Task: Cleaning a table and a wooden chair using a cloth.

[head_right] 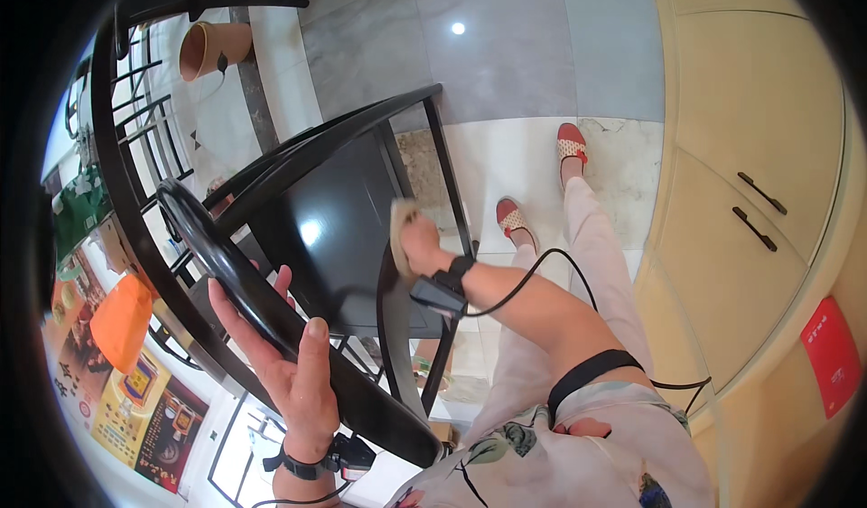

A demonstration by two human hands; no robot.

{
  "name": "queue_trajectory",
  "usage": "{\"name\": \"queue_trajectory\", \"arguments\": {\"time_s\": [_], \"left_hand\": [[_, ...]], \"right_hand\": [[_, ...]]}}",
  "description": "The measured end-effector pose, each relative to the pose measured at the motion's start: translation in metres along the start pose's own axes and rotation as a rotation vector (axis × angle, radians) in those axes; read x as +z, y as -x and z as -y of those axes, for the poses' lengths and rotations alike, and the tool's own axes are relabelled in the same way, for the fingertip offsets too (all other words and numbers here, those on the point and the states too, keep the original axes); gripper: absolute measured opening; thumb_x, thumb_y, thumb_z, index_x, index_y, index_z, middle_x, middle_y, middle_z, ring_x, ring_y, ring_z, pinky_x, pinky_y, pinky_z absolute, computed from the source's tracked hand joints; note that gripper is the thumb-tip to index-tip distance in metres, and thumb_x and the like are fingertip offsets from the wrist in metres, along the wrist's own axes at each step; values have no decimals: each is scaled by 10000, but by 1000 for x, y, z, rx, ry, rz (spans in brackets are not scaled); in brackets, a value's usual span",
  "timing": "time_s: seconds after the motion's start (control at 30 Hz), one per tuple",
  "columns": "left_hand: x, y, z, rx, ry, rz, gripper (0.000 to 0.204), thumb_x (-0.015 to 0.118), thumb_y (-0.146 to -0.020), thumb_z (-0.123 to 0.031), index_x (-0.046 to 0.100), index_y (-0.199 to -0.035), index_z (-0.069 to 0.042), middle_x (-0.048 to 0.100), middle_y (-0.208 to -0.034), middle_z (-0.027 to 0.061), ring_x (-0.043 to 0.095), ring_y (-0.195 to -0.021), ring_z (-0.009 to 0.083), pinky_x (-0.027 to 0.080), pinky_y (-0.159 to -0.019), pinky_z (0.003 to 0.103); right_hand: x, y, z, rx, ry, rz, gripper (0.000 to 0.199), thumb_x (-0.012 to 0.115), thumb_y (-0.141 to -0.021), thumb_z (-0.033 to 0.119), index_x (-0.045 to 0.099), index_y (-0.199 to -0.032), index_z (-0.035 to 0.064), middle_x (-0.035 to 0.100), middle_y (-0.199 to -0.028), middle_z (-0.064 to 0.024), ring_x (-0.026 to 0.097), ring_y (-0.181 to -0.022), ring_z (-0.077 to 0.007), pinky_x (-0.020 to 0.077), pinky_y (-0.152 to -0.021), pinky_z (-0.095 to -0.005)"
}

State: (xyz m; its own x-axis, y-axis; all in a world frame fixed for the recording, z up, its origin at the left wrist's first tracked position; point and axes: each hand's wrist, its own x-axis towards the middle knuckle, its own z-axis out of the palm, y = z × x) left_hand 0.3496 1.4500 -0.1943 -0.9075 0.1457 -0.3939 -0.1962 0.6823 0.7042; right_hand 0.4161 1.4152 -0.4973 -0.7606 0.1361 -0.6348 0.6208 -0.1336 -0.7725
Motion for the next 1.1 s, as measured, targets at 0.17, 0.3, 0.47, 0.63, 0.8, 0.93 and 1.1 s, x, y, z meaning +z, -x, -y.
{"name": "queue_trajectory", "arguments": {"time_s": [0.17, 0.3, 0.47, 0.63, 0.8, 0.93, 1.1], "left_hand": [[6, -1, -5, 4, 54, 6, 828, 535, -764, 7, 36, -1412, -122, 263, -1350, 143, 398, -1186, 295, 328, -955, 351], [5, -2, -6, -11, -5, 41, 905, 533, -751, 33, -93, -1394, -86, 262, -1331, 192, 409, -1138, 225, 406, -829, 288], [3, 0, -11, -103, 3, 46, 910, 540, -747, 28, -98, -1389, -60, 291, -1297, 192, 399, -1135, 228, 401, -832, 296], [2, 4, -4, -56, -111, 32, 877, 538, -754, 1, -55, -1398, -64, 343, -1268, 180, 419, -1110, 232, 387, -855, 296], [5, 2, 8, -44, -196, 0, 873, 535, -741, -7, -39, -1398, -53, 370, -1239, 188, 427, -1099, 250, 350, -921, 319], [8, -1, 10, 41, -209, -30, 868, 534, -728, -28, -38, -1380, 14, 366, -1261, 222, 416, -1126, 284, 316, -965, 329], [14, -7, 2, -41, -64, 34, 840, 555, -722, -87, 24, -1352, 77, 222, -1328, 322, 299, -1217, 444, 282, -1003, 415]], "right_hand": [[-65, -103, 106, -306, -53, -586, 292, 480, -838, 123, 467, -1095, -15, 525, -1002, -246, 494, -941, -392, 395, -796, -445], [-68, -105, 58, -143, -28, -294, 321, 453, -834, 101, 447, -1127, -28, 528, -1005, -260, 499, -940, -406, 394, -809, -455], [-45, -12, -34, 56, 101, 72, 245, 378, -829, 67, 519, -1020, 5, 588, -841, -219, 585, -806, -362, 460, -708, -436], [-90, -79, 76, 91, -801, 48, 175, 408, -889, 113, 530, -1003, 61, 568, -786, -29, 568, -715, -121, 474, -606, -292], [-93, -23, 195, -447, -76, 121, 348, 453, -867, 159, 512, -1203, 91, 431, -1253, -198, 442, -1146, -340, 365, -949, -346], [-110, 28, 264, -462, 38, 249, 336, 455, -871, 207, 521, -1172, 72, 443, -1236, -195, 449, -1133, -345, 391, -916, -354], [-121, -61, 214, -556, 290, 164, 273, 412, -881, 217, 550, -1017, 25, 551, -1026, -182, 541, -884, -368, 453, -772, -403]]}}
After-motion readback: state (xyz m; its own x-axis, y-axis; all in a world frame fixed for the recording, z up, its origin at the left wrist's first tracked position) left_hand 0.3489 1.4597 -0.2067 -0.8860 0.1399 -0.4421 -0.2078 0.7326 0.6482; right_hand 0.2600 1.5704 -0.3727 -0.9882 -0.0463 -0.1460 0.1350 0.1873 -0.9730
